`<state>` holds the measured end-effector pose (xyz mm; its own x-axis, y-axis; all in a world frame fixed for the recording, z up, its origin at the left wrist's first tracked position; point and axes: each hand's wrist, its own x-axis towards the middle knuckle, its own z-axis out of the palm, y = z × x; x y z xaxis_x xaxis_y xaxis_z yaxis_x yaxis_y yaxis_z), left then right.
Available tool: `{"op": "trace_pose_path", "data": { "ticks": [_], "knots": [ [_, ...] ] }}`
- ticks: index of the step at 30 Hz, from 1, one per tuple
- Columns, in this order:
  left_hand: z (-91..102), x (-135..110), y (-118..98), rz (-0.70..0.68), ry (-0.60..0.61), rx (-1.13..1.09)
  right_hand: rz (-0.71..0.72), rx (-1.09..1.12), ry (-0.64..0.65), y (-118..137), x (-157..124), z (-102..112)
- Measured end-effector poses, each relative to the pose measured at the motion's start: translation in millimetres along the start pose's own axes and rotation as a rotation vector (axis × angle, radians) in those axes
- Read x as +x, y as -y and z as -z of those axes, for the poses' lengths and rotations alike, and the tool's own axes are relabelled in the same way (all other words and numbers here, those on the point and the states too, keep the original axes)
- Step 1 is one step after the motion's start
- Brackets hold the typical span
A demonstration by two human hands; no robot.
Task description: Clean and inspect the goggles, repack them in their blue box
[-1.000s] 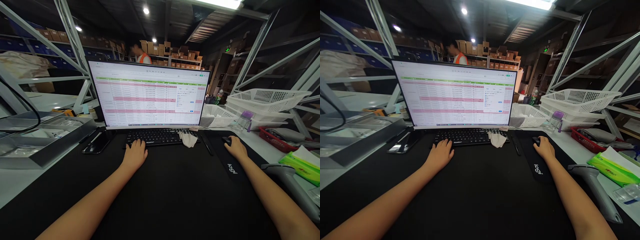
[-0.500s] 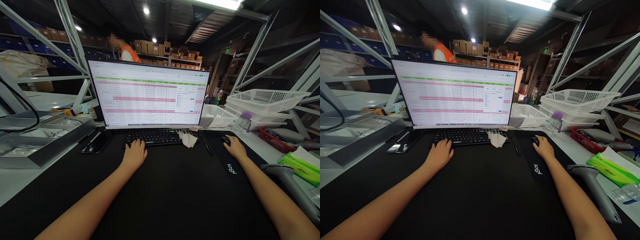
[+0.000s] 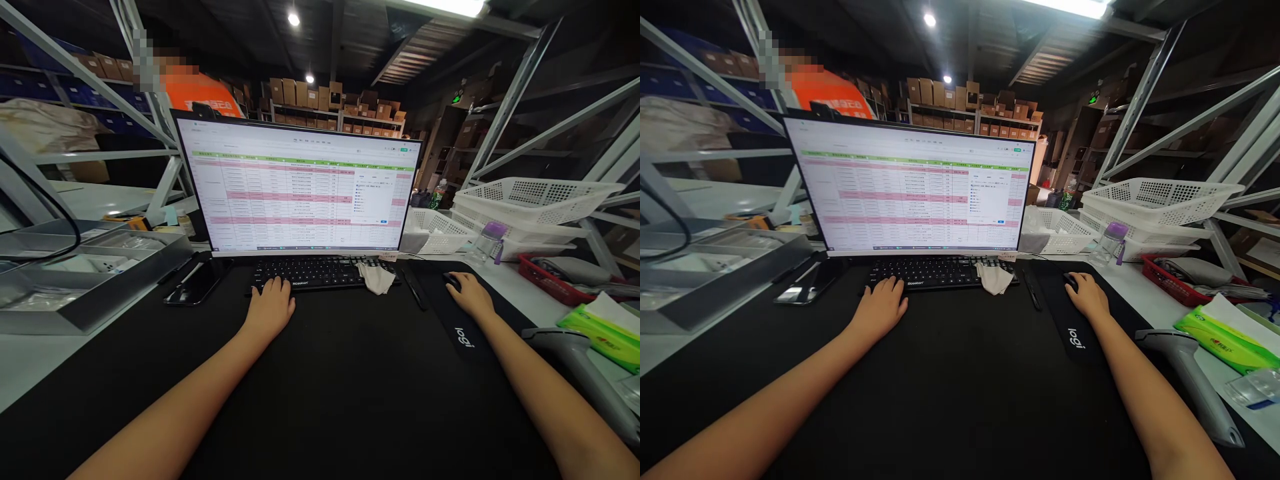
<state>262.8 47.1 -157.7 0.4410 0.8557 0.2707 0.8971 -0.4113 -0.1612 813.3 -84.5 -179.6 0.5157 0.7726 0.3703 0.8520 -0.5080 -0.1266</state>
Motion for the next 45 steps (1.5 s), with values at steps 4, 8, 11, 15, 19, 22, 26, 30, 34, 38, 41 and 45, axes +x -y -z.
{"op": "trace_pose_path", "data": {
  "ticks": [4,8,11,15,19,22,26,30,34,38,41,45],
  "knots": [
    [-0.4,0.1,0.0,-0.001,-0.004,-0.007,-0.009,-0.020,0.009,0.9,0.4,-0.3],
    [-2.6,0.8,0.9,-0.002,-0.023,-0.023,0.000,-0.005,-0.001,0.6,0.5,-1.3],
    [-3.6,1.0,1.9,-0.007,-0.016,0.002,-0.011,0.007,-0.009,-0.4,0.8,-2.5],
    [-4.7,1.0,2.7,-0.009,-0.014,0.009,-0.022,0.011,-0.041,-1.9,2.5,-6.0],
    [-4.5,0.9,2.5,-0.009,-0.019,-0.005,-0.024,0.000,-0.061,-2.5,4.4,-8.1],
    [-1.8,0.4,1.4,-0.003,0.008,0.011,-0.032,-0.003,-0.053,-1.5,4.2,-5.7],
    [1.8,-0.4,0.1,0.000,0.012,0.019,-0.059,-0.002,-0.022,-0.2,2.2,-1.1],
    [1.6,-0.5,0.1,-0.002,0.009,0.014,-0.051,0.005,-0.036,-2.7,2.5,-4.4],
    [0.7,-0.1,0.8,-0.003,0.010,0.014,-0.001,0.023,-0.071,-8.1,5.5,-12.6],
    [-0.2,0.1,1.4,-0.003,0.007,0.018,-0.010,0.021,-0.062,-9.5,5.9,-14.4],
    [-1.9,0.3,1.7,-0.005,0.001,0.003,-0.016,0.008,-0.060,-8.1,4.4,-12.9],
    [-5.6,0.9,2.5,-0.001,-0.020,-0.011,0.011,0.024,-0.058,-8.2,3.7,-12.3]
  ]
}}
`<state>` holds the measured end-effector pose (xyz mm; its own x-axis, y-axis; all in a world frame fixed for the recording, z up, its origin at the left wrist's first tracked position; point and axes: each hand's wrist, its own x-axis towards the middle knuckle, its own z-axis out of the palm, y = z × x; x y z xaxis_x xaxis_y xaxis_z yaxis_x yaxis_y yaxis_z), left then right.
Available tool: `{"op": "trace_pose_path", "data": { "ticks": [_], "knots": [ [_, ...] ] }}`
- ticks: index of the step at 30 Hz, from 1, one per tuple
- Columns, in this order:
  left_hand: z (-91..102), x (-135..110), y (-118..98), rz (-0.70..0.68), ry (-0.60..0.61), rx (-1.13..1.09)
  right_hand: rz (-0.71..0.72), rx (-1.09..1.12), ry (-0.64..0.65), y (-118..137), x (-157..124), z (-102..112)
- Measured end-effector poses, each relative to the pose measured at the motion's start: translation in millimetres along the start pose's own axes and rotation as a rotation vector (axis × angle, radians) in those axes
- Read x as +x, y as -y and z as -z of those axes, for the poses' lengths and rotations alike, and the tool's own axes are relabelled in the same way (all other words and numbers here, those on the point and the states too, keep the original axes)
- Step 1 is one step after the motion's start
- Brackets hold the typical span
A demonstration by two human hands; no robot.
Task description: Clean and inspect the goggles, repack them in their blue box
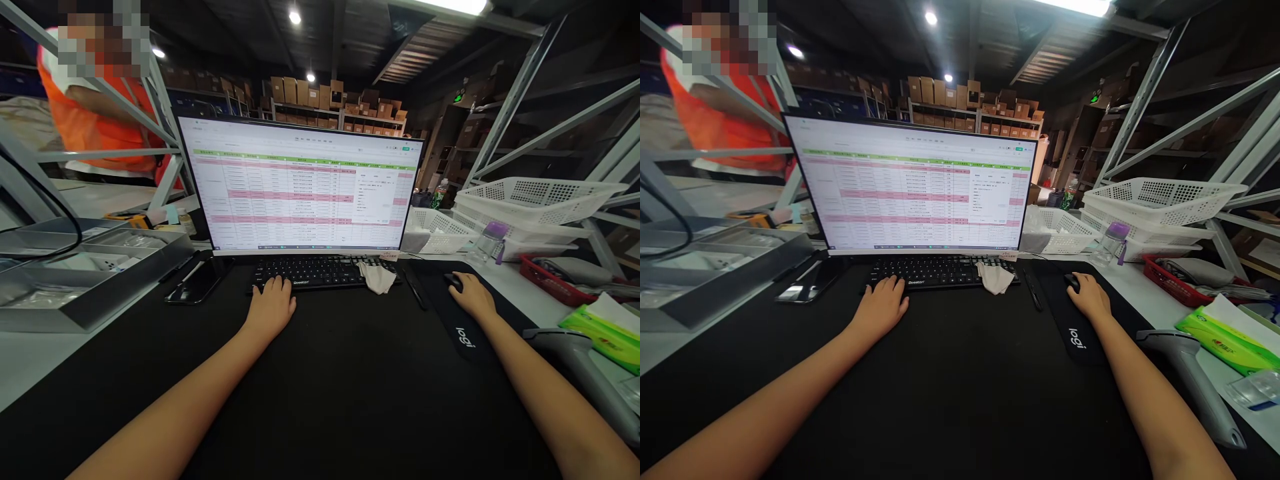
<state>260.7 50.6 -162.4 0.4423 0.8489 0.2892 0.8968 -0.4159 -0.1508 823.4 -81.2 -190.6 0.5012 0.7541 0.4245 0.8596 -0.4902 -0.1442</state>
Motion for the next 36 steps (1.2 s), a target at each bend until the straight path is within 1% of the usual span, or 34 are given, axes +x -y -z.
{"op": "trace_pose_path", "data": {
  "ticks": [4,9,16,28,36],
  "knots": [
    [-2.1,0.7,0.7,-0.007,-0.007,0.000,-0.001,-0.002,0.015,0.0,-0.2,1.2],
    [0.8,0.7,-0.1,-0.002,0.011,0.002,-0.017,-0.016,0.019,4.8,-2.4,6.6],
    [0.4,0.3,0.3,-0.002,-0.003,0.000,-0.021,-0.022,0.041,9.6,-2.7,11.4],
    [6.8,-0.9,-1.7,-0.004,0.009,-0.011,-0.025,-0.002,0.033,10.3,-3.4,13.1],
    [7.1,-1.5,-2.4,-0.005,0.005,-0.003,-0.019,0.036,0.012,10.5,-2.1,13.8]
  ]
}}
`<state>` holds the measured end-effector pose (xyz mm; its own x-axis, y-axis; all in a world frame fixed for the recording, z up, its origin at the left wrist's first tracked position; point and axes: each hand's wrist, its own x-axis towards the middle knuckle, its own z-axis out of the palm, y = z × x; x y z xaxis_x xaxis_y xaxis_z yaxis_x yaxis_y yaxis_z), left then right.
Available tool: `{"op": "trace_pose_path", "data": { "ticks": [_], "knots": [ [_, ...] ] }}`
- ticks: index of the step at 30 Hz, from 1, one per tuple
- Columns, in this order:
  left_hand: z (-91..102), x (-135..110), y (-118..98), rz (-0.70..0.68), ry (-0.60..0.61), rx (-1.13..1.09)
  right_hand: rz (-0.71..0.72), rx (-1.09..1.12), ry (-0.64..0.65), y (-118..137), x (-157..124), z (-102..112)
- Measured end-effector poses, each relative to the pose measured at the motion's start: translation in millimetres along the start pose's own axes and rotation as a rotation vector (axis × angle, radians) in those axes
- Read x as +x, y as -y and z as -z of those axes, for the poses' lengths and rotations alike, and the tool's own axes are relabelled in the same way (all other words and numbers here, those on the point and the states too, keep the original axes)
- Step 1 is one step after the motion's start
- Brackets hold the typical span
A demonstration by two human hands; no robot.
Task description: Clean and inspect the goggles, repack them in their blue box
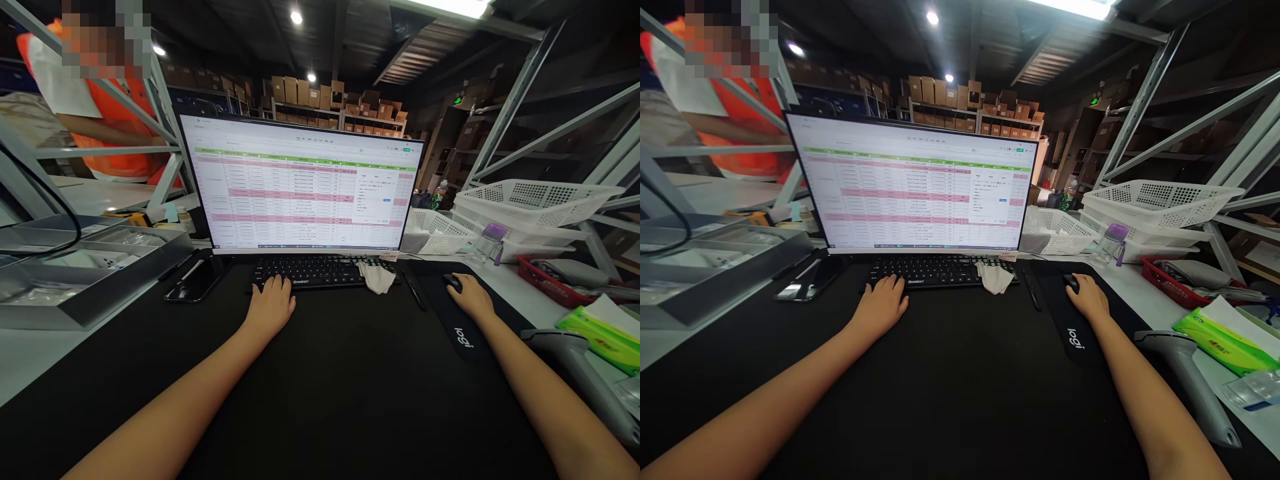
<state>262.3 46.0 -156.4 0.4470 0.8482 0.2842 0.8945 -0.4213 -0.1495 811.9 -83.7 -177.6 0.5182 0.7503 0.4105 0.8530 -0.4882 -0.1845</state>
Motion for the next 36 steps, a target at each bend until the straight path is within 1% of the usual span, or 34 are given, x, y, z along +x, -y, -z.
{"op": "trace_pose_path", "data": {
  "ticks": [6,11,19,26,36],
  "knots": [
    [0.5,0.0,-0.1,0.000,0.015,0.026,-0.023,-0.014,0.009,2.3,1.5,1.4],
    [1.8,0.1,0.0,0.004,0.033,0.038,-0.005,-0.009,-0.012,0.6,2.2,-0.9],
    [-0.2,0.4,0.5,-0.001,0.007,0.019,-0.018,-0.028,0.028,1.0,0.8,1.3],
    [-1.2,0.7,0.8,0.003,0.010,0.014,0.007,-0.020,-0.024,-2.8,2.3,-6.0],
    [0.0,0.2,0.6,0.006,0.016,0.010,0.008,-0.019,-0.015,-8.3,3.8,-11.1]
  ]
}}
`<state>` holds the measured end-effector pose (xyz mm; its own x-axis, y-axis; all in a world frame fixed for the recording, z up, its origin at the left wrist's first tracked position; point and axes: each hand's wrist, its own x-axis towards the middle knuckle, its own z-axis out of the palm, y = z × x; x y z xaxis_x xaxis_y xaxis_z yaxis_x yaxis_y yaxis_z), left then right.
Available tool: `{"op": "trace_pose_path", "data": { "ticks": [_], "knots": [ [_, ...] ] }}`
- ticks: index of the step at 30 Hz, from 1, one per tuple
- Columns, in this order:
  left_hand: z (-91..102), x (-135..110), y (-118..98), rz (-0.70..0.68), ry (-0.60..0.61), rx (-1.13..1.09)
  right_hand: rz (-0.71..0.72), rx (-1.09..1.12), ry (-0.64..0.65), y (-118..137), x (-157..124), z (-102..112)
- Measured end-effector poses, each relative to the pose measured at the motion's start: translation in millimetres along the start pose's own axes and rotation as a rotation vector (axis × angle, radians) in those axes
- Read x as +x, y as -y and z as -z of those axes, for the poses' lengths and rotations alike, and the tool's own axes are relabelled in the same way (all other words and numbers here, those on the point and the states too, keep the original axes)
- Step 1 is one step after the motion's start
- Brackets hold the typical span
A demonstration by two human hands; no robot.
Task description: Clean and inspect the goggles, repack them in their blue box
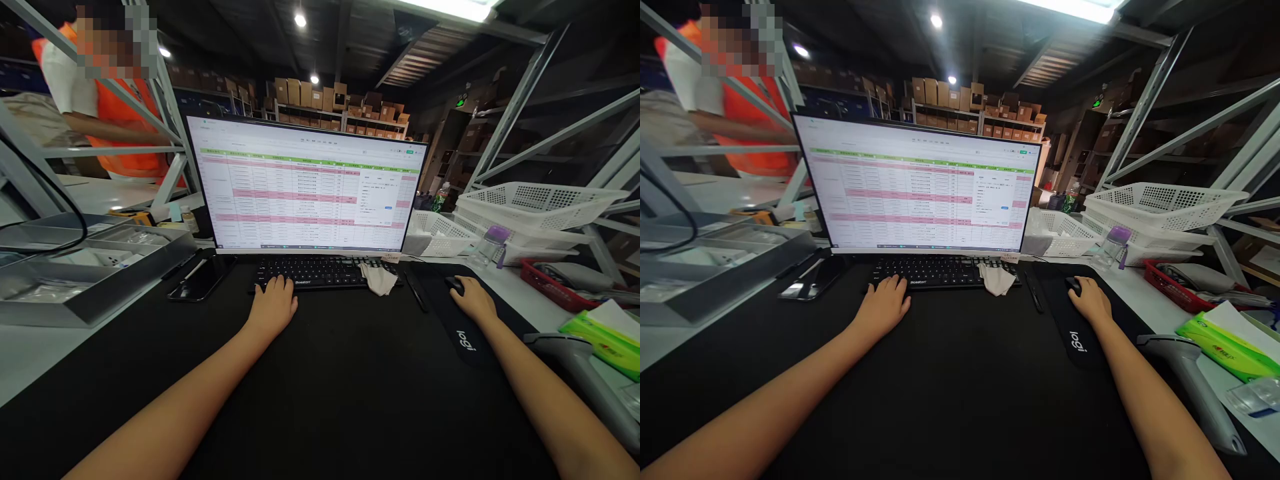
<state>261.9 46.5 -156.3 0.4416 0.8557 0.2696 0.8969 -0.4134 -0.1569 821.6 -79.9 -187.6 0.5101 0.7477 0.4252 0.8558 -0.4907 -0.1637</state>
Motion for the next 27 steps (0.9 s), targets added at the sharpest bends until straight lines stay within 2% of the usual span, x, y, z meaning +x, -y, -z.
{"op": "trace_pose_path", "data": {
  "ticks": [13,27],
  "knots": [
    [1.5,-0.5,-1.1,-0.004,-0.002,-0.001,-0.024,-0.045,0.048,3.1,-2.7,6.5],
    [-1.0,0.0,0.2,0.000,-0.016,-0.038,-0.026,-0.047,0.024,8.2,-4.2,10.8]
  ]
}}
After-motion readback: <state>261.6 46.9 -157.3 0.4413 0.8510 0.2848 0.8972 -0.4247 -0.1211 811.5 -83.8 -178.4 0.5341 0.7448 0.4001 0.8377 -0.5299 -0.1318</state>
